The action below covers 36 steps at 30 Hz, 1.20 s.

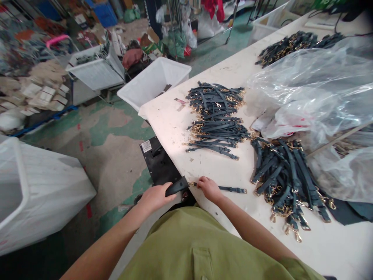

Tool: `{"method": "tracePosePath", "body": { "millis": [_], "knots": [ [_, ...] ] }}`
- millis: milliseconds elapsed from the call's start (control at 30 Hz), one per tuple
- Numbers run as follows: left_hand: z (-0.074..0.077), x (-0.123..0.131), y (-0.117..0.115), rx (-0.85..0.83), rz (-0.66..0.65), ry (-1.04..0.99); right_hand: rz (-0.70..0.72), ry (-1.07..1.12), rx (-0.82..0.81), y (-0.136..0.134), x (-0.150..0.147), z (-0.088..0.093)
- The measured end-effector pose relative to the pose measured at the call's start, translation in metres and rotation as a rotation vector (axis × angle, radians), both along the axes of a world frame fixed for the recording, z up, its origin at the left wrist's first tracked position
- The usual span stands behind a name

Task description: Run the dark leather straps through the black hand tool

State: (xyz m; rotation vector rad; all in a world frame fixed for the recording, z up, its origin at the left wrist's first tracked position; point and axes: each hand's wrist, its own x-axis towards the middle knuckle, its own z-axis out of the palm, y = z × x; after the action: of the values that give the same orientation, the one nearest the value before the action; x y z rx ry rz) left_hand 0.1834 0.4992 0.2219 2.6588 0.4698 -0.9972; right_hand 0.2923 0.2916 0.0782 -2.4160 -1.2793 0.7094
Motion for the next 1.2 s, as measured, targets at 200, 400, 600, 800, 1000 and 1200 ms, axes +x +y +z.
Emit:
{"method": "tracePosePath", "body": {
  "millis": [200, 400, 600, 800, 1000, 1200],
  "knots": [
    [0.001, -0.001, -0.005, -0.022, -0.032, -0.003, 0.023, -0.021, -0.007, 0.000, -0.001, 0.002],
    [-0.006, 0.013, -0.027, -0.027, -0.150, -0.003, -0.242, -0.133, -0.079, -0.010, -0.007, 0.002],
    [-0.021, 0.040, -0.047, -0.020, -0.232, -0.042, -0.283, -0.135, -0.116, -0.015, -0.010, 0.000],
    [-0.023, 0.046, -0.048, -0.050, -0.228, -0.065, -0.277, -0.161, -0.093, -0.015, -0.009, -0.001],
    [-0.010, 0.044, -0.025, -0.060, -0.078, -0.085, -0.197, -0.164, -0.145, -0.018, -0.005, -0.002],
    [0.006, 0.039, 0.002, -0.015, 0.031, -0.151, -0.261, -0.314, -0.070, 0.005, 0.080, 0.015]
  ]
}}
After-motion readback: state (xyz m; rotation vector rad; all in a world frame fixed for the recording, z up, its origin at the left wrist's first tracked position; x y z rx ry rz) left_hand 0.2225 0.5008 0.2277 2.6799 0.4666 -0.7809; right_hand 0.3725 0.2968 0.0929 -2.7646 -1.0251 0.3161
